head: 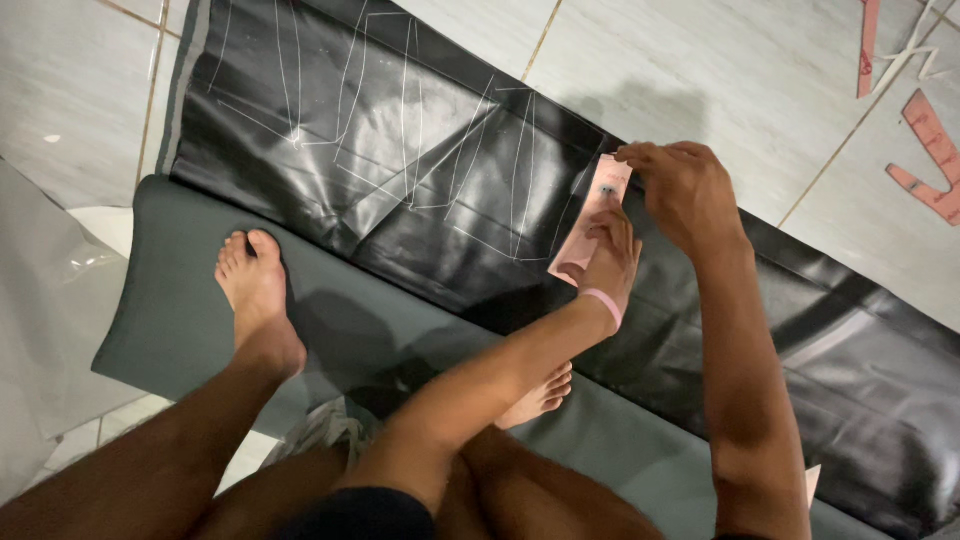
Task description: The person places a pink paper pattern onto a large black fabric sheet laid on the floor. Using a white marking tool, they trace the outline of the pattern onto the fabric. The person repeats this process, moving the pattern to adjacent positions and tracing multiple shapes.
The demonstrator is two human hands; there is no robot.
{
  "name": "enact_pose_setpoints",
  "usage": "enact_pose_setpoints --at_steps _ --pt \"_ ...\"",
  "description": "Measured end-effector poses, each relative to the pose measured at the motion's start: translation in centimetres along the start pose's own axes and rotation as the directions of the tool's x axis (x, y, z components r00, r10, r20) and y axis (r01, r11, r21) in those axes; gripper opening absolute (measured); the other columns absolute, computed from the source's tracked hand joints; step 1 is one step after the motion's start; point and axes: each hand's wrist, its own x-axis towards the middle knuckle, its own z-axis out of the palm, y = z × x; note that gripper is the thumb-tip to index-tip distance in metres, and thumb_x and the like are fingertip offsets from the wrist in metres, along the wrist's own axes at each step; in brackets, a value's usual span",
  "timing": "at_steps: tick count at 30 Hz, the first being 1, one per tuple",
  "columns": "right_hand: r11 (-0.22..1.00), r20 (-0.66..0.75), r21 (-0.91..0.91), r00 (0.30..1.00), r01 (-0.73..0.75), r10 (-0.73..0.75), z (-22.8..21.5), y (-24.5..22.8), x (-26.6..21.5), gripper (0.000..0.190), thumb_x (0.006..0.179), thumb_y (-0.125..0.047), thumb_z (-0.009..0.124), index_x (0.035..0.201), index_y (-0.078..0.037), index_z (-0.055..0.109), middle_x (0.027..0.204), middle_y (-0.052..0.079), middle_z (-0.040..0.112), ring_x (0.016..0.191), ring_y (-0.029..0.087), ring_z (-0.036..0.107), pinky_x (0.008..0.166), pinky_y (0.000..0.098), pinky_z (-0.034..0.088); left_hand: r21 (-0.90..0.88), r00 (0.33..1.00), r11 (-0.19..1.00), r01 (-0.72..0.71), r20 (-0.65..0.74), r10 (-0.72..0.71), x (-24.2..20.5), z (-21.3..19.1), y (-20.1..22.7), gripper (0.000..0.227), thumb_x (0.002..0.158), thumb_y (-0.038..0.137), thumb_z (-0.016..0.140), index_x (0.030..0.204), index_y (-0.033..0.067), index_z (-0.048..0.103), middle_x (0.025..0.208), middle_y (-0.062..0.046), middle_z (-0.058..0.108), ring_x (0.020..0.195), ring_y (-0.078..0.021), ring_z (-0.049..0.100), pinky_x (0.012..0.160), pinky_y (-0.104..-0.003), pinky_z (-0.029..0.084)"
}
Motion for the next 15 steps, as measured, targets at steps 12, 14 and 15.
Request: enact_pose_setpoints --at_steps 12,14,15 --pt "0.992 -0.192 0.029 0.973 -0.124 0.127 1.1 1.8 -4.8 0.025 0.100 0.007 0.060 0.119 -0.004 0.071 0.113 0.012 0.074 0.094 0.033 0.073 0.085 0.0426 0.058 -0.579 0.906 0.803 -0.140 -0.402 -0.131 0.5 5.7 -2.3 0.030 0.092 0.024 0.058 0.120 0.0173 0.067 0.148 -0.019 0.052 0.124 -0.0316 0.054 0.098 -0.040 0.044" --pt "1.000 -0.265 0.006 0.964 -0.024 0.024 2.0 -0.4 -6.8 0.029 0.096 0.008 0.056 0.120 -0.003 0.068 0.119 0.015 0.074 0.097 0.033 0.073 0.087 0.0422 0.057 -0.655 0.899 0.735 -0.179 -0.413 -0.148 0.0 6.8 -2.9 0.028 0.092 0.020 0.060 0.118 0.0211 0.070 0.147 -0.012 0.054 0.121 -0.0286 0.054 0.093 -0.041 0.043" --pt "0.997 -0.220 -0.024 0.973 -0.071 0.064 2.4 -2.0 -8.4 0.033 0.091 0.006 0.058 0.121 -0.001 0.069 0.112 0.016 0.075 0.090 0.034 0.072 0.082 0.0432 0.057 -0.680 0.896 0.704 -0.206 -0.420 -0.143 -0.1 7.2 -3.6 0.028 0.093 0.019 0.060 0.120 0.0226 0.070 0.147 -0.008 0.054 0.118 -0.0274 0.054 0.092 -0.041 0.043"
